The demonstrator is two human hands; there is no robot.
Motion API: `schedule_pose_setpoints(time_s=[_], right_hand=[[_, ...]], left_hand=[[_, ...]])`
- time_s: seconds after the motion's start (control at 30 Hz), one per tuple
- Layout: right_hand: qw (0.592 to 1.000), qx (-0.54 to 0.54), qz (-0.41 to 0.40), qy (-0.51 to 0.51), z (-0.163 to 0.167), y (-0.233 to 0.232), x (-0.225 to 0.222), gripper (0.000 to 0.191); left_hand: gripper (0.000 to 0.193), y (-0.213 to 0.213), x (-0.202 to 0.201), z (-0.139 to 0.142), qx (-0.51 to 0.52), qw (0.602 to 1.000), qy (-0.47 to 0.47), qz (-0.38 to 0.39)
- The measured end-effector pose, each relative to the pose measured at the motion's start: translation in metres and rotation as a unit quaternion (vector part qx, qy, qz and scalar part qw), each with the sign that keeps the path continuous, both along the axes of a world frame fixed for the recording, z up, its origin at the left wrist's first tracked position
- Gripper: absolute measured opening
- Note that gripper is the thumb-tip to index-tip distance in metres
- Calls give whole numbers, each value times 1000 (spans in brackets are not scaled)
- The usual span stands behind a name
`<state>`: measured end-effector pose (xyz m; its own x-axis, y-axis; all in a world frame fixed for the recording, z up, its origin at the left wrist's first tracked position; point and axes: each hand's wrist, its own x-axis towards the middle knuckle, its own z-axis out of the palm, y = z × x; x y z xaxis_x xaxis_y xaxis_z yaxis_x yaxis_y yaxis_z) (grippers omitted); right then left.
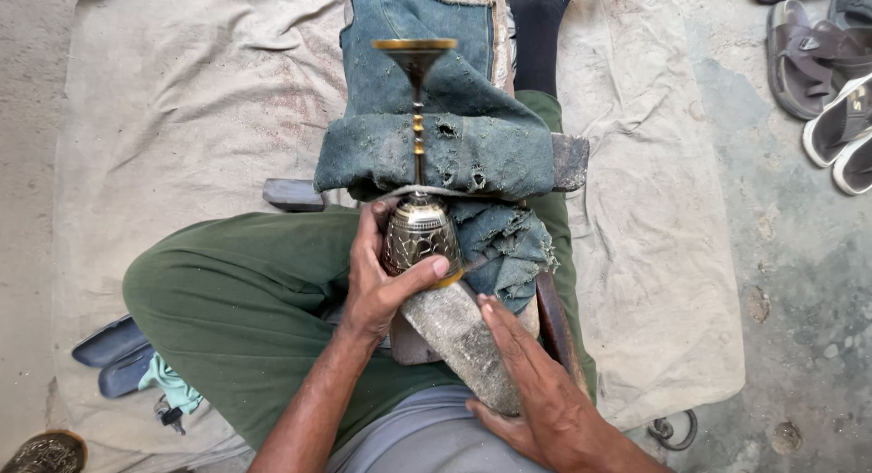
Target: The person sits on the ground holding a small punch against an ornate brass object resting on a stone block, and repeatedly strikes the punch with a wooden mallet to shape or decorate the metal, repositioning the punch around the object between strikes.
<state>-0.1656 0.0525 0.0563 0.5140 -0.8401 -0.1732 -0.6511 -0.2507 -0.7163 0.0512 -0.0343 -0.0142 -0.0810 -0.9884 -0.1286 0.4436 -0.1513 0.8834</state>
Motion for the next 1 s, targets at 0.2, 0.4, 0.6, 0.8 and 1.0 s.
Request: schedule_pose_setpoints(time_s=[0.2,0.4,0.6,0.8,1.0], right_hand=[[920,-199,-236,-242,-22,-64,-62,52],[780,-75,-327,-527,-61,-223,-74,67],[822,4,-252,-511,-105,-238,-55,88],[767,50,-304,-564,-104,-222,-78,98],[914,-94,-246,-310,-102,-252,-63,107]], left_hand=[[71,5,11,-6,10,997,-62,-41],[72,5,11,-10,-21,998,-57,-24],[72,2,14,-14,-24,995,-98,-11],[76,2,16,-19,-21,997,-72,-16],[77,2,12,-11,6,999,-36,-20]])
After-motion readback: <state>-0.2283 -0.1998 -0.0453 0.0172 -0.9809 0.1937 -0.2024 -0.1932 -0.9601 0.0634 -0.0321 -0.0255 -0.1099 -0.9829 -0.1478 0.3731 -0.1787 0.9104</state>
